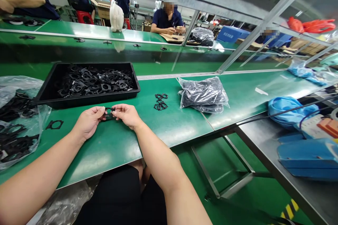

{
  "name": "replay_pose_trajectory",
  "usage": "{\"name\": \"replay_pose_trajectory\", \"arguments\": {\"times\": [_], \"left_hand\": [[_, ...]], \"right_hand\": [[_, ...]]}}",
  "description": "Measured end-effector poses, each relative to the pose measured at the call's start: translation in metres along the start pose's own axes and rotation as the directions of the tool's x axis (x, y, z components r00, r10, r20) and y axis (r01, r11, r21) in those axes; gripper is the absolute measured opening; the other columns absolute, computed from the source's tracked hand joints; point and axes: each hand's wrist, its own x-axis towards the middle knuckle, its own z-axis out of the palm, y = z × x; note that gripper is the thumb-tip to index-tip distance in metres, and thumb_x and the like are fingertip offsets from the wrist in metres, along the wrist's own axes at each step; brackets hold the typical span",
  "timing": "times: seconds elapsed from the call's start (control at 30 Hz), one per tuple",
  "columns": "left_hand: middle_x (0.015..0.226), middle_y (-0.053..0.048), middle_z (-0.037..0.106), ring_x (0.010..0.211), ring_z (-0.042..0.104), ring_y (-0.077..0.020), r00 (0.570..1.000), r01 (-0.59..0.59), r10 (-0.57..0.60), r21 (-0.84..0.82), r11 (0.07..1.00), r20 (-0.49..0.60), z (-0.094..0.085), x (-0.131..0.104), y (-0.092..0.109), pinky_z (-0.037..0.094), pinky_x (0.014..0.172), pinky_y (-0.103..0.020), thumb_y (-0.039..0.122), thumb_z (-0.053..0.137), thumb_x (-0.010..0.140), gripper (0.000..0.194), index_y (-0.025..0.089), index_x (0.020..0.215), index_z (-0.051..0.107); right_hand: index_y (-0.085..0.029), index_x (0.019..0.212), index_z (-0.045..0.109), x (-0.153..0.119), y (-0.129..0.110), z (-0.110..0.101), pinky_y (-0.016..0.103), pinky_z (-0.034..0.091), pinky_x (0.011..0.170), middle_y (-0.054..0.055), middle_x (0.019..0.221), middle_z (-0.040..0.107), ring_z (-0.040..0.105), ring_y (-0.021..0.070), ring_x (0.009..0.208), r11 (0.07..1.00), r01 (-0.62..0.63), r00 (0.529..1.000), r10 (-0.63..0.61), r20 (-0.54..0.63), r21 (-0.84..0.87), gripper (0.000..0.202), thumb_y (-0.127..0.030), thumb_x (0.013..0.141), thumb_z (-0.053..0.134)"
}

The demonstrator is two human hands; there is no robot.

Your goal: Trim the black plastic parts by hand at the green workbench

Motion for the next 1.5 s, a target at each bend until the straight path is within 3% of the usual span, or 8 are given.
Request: {"name": "replay_pose_trajectory", "arguments": {"times": [0.27,0.47,0.57,0.67,0.8,0.97,1.2,1.5], "left_hand": [[0.075,-0.001,0.065,0.071,0.059,-0.0118,0.996,0.084,-0.074,-0.209,0.974,0.057,-0.001,0.001,0.006,0.046,0.065,-0.024,0.034,0.08,0.059,0.034,0.014,0.085,0.066],[0.093,-0.005,0.068,0.082,0.061,-0.0152,0.993,-0.114,0.114,0.054,0.992,0.008,-0.001,0.001,-0.002,0.046,0.079,-0.029,0.03,0.081,0.057,0.044,0.017,0.097,0.068],[0.099,-0.008,0.069,0.095,0.061,-0.0196,0.988,-0.121,0.115,0.053,0.991,0.102,0.001,-0.003,-0.001,0.045,0.087,-0.032,0.038,0.074,0.067,0.04,0.016,0.1,0.069],[0.093,-0.01,0.07,0.089,0.063,-0.0204,0.963,0.013,0.003,-0.059,0.998,0.269,0.002,-0.007,0.004,0.047,0.084,-0.034,0.043,0.065,0.076,0.035,0.013,0.094,0.07],[0.085,-0.009,0.07,0.078,0.064,-0.0175,0.949,0.116,-0.086,-0.084,0.99,0.304,0.001,-0.007,0.007,0.049,0.074,-0.03,0.037,0.068,0.075,0.031,0.012,0.092,0.069],[0.084,-0.006,0.069,0.074,0.064,-0.015,0.956,0.148,-0.11,-0.125,0.981,0.274,0.0,-0.005,0.005,0.051,0.072,-0.029,0.036,0.07,0.074,0.03,0.014,0.095,0.068],[0.08,-0.006,0.07,0.074,0.064,-0.015,0.947,0.165,-0.133,-0.088,0.982,0.294,0.001,-0.008,0.005,0.05,0.071,-0.027,0.037,0.073,0.071,0.032,0.014,0.093,0.07],[0.086,-0.006,0.071,0.071,0.06,-0.0111,0.959,0.128,-0.109,-0.057,0.99,0.261,0.001,-0.008,0.006,0.048,0.072,-0.025,0.03,0.08,0.062,0.032,0.016,0.09,0.073]], "right_hand": [[-0.015,0.089,0.066,0.001,-0.002,-0.001,0.018,0.046,0.048,-0.002,0.067,0.063,0.059,0.0084,0.058,1.0,0.002,1.0,-0.002,-0.008,0.023,0.038,-0.025,0.056,0.08],[-0.014,0.084,0.061,-0.001,-0.006,-0.004,0.017,0.049,0.047,-0.002,0.063,0.065,0.063,0.01,0.056,0.991,-0.072,0.996,0.066,0.058,0.117,0.04,-0.033,0.055,0.083],[-0.015,0.078,0.056,-0.002,-0.008,-0.004,0.017,0.046,0.042,0.0,0.064,0.066,0.063,0.0108,0.053,0.983,-0.137,0.989,0.128,0.075,0.123,0.044,-0.044,0.057,0.081],[-0.016,0.078,0.053,-0.002,-0.007,-0.004,0.017,0.041,0.037,0.0,0.062,0.066,0.061,0.0111,0.048,0.99,-0.13,0.99,0.126,0.064,0.062,0.046,-0.052,0.06,0.076],[-0.017,0.079,0.057,-0.002,-0.002,-0.002,0.019,0.04,0.041,-0.003,0.059,0.06,0.051,0.0071,0.046,0.984,0.064,0.995,-0.075,-0.061,-0.167,0.034,-0.047,0.069,0.07],[-0.019,0.081,0.066,-0.005,-0.001,0.001,0.025,0.048,0.065,0.002,0.08,0.06,0.053,0.0105,0.068,0.71,0.43,0.847,-0.531,-0.024,-0.558,0.017,-0.031,0.071,0.072],[-0.02,0.077,0.067,-0.01,-0.005,0.004,0.027,0.048,0.073,0.002,0.077,0.059,0.056,0.0129,0.077,0.55,0.494,0.791,-0.606,0.085,-0.673,0.005,-0.025,0.079,0.066],[-0.018,0.076,0.06,-0.009,-0.005,-0.002,0.027,0.048,0.074,0.003,0.081,0.06,0.056,0.0133,0.082,0.53,0.552,0.783,-0.596,0.18,-0.644,0.009,-0.025,0.082,0.06]]}}
